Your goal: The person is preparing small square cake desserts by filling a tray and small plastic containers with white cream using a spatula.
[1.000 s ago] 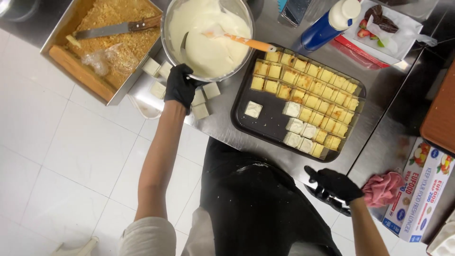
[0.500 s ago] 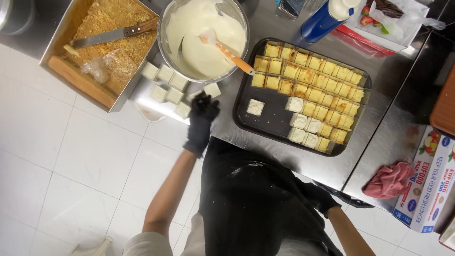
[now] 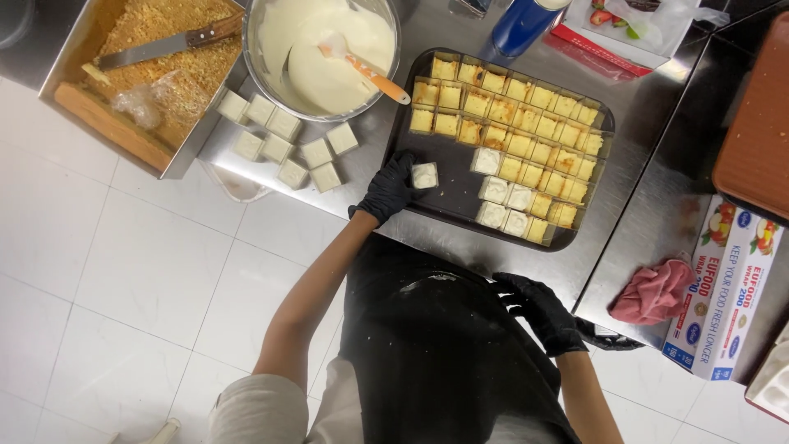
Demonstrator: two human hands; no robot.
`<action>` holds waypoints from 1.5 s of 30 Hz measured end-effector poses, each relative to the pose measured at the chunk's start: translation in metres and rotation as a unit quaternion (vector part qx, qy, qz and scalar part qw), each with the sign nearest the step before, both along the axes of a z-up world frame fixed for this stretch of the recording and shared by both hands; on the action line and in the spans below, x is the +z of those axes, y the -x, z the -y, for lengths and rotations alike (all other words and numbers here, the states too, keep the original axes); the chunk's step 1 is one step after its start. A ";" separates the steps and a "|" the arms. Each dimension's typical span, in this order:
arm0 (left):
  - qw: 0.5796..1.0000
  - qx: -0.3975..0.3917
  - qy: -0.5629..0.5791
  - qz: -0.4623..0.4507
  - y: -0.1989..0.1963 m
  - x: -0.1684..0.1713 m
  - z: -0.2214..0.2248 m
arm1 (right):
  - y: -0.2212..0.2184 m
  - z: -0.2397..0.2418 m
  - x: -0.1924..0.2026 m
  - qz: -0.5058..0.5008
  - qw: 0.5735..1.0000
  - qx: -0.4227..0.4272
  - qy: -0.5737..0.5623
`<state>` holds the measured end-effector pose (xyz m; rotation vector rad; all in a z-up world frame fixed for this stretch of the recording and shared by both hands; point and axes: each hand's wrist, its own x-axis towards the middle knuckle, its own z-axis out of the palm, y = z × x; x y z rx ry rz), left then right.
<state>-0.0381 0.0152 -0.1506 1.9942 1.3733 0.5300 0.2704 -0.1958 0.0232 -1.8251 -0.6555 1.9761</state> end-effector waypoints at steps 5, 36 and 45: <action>0.984 0.135 0.046 0.106 0.002 0.095 0.050 | -0.012 0.007 -0.026 0.144 0.959 0.198 -0.143; 0.907 0.417 0.030 0.044 0.049 0.056 0.115 | -0.107 0.024 -0.221 0.281 0.773 0.410 -0.395; 0.907 0.421 -0.024 -0.008 0.052 0.063 0.122 | -0.037 -0.017 -0.137 0.284 0.797 0.413 -0.337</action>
